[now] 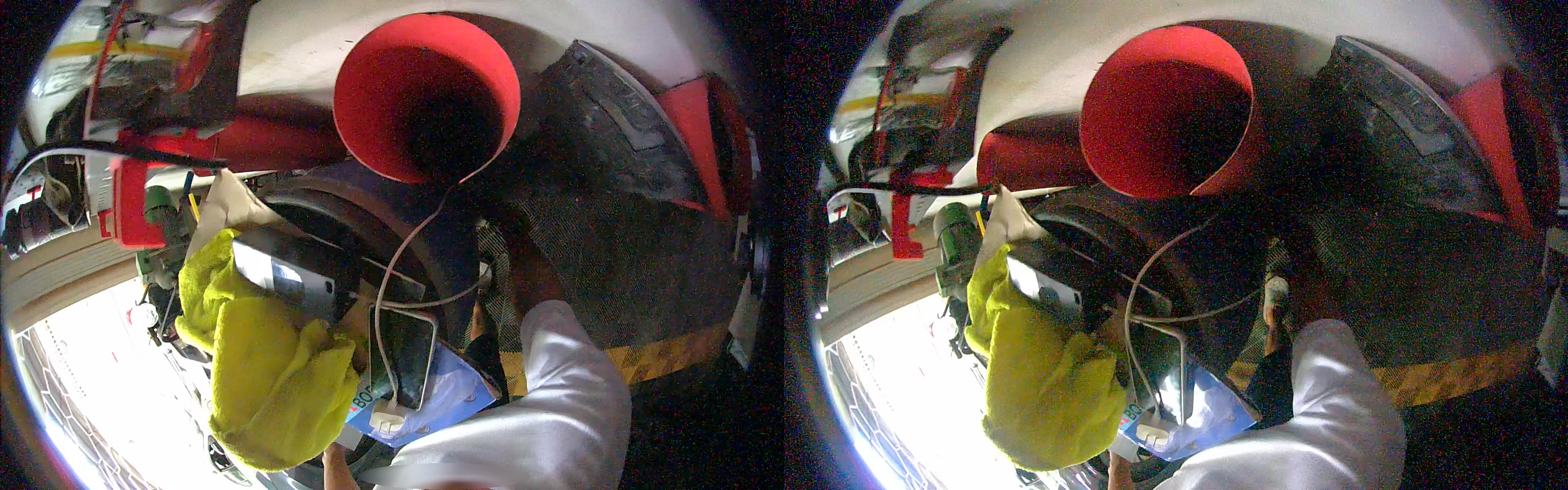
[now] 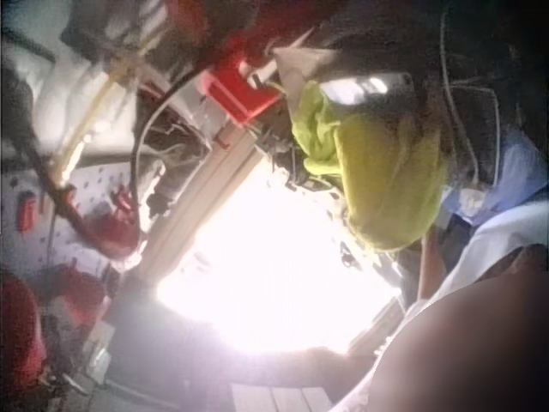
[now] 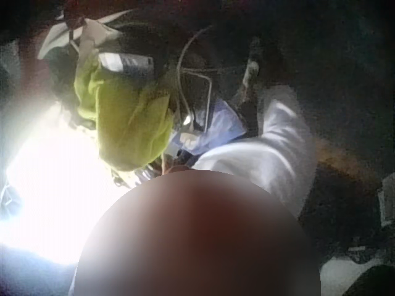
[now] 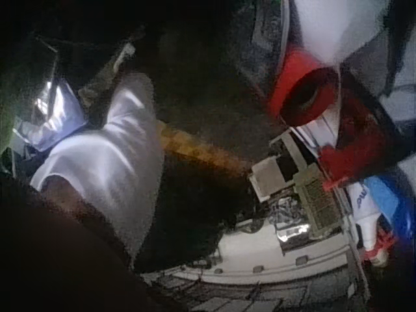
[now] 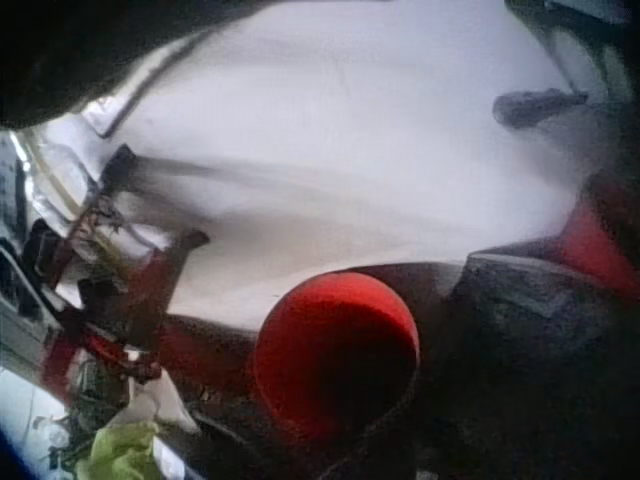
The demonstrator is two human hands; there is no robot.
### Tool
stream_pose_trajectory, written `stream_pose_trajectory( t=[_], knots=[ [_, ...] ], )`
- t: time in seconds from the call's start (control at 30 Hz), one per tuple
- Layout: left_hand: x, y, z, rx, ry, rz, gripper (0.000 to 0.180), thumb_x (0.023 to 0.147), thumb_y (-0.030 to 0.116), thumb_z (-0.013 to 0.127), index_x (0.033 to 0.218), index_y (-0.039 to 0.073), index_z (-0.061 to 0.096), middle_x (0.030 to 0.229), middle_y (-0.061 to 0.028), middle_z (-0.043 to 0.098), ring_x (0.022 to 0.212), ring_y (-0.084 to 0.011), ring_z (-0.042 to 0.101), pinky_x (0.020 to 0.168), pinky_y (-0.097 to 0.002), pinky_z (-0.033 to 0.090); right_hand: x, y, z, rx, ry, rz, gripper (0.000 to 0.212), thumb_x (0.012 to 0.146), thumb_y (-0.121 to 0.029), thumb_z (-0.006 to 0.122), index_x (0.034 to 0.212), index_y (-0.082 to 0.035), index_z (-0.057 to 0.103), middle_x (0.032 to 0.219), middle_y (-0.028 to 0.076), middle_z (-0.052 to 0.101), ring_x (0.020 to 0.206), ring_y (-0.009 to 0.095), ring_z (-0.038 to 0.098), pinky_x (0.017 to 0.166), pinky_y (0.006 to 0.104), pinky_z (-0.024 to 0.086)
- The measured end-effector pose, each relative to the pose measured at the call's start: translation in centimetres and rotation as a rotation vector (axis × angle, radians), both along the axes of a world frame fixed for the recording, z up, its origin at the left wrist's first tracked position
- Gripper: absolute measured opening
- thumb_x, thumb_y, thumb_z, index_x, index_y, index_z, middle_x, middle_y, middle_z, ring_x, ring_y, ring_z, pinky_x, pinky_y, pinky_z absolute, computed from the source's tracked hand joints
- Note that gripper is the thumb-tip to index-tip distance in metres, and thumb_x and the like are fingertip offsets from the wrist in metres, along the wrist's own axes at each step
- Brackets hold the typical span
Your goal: The person picks up a round polishing pad and uses a yellow air hose to blow dust off it. They then place the pad on a car's open hood, pick up a second pad, and repeat the blowing process. The person handles the pads and the air hose throughout the clip.
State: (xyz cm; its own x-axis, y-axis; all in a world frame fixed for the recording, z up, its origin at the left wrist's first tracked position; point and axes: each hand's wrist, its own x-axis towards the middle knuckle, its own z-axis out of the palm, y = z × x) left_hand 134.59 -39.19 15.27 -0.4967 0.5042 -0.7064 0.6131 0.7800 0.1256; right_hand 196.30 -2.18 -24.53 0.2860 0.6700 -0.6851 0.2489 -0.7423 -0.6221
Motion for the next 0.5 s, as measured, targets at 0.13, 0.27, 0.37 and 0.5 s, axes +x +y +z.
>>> stream_pose_trajectory(
  t=[0.13, 0.27, 0.37, 0.5],
  knots=[
    [-0.1, -1.6, -0.1, 0.036, -0.018, -0.003, 0.046, 0.105, 0.038, 0.046, 0.122, -0.001, 0.065, 0.118, -0.0244, 0.066, 0.105, -0.0408, 0.064, 0.094, -0.0501, 0.050, 2.4, -5.3, 1.7, -0.053, -0.031, 0.090, 0.068, 0.095, -0.055, 0.054, 0.148, -0.013, 0.051, 0.149, 0.010, 0.052, 0.139, 0.029, 0.042, 0.115, 0.0476, 0.033],
    [-0.3, -3.0, -0.5, 0.094, -0.033, -0.010, 0.045, 0.105, 0.037, 0.046, 0.122, -0.001, 0.064, 0.119, -0.0248, 0.066, 0.106, -0.0416, 0.063, 0.094, -0.0505, 0.050, 5.0, -13.0, 4.6, -0.161, -0.052, 0.181, 0.071, 0.095, -0.059, 0.052, 0.149, -0.013, 0.050, 0.151, 0.010, 0.050, 0.142, 0.029, 0.040, 0.118, 0.0482, 0.031],
    [-0.3, -3.4, -0.8, 0.302, -0.132, 0.008, 0.045, 0.105, 0.036, 0.046, 0.122, -0.001, 0.064, 0.119, -0.0251, 0.066, 0.106, -0.0422, 0.063, 0.095, -0.0508, 0.050, 6.0, -18.9, 7.4, -0.259, -0.036, 0.195, 0.073, 0.095, -0.061, 0.052, 0.150, -0.014, 0.049, 0.153, 0.010, 0.049, 0.145, 0.029, 0.038, 0.120, 0.0487, 0.030],
    [-0.3, -3.4, -0.9, -0.003, 0.145, -0.450, 0.037, 0.103, 0.023, 0.044, 0.123, 0.000, 0.064, 0.117, -0.0278, 0.064, 0.110, -0.0485, 0.058, 0.095, -0.0543, 0.050, 6.1, -23.3, 11.3, -0.301, -0.019, 0.161, 0.076, 0.095, -0.065, 0.050, 0.151, -0.014, 0.048, 0.156, 0.010, 0.047, 0.148, 0.030, 0.035, 0.123, 0.0494, 0.027]
  ],
)
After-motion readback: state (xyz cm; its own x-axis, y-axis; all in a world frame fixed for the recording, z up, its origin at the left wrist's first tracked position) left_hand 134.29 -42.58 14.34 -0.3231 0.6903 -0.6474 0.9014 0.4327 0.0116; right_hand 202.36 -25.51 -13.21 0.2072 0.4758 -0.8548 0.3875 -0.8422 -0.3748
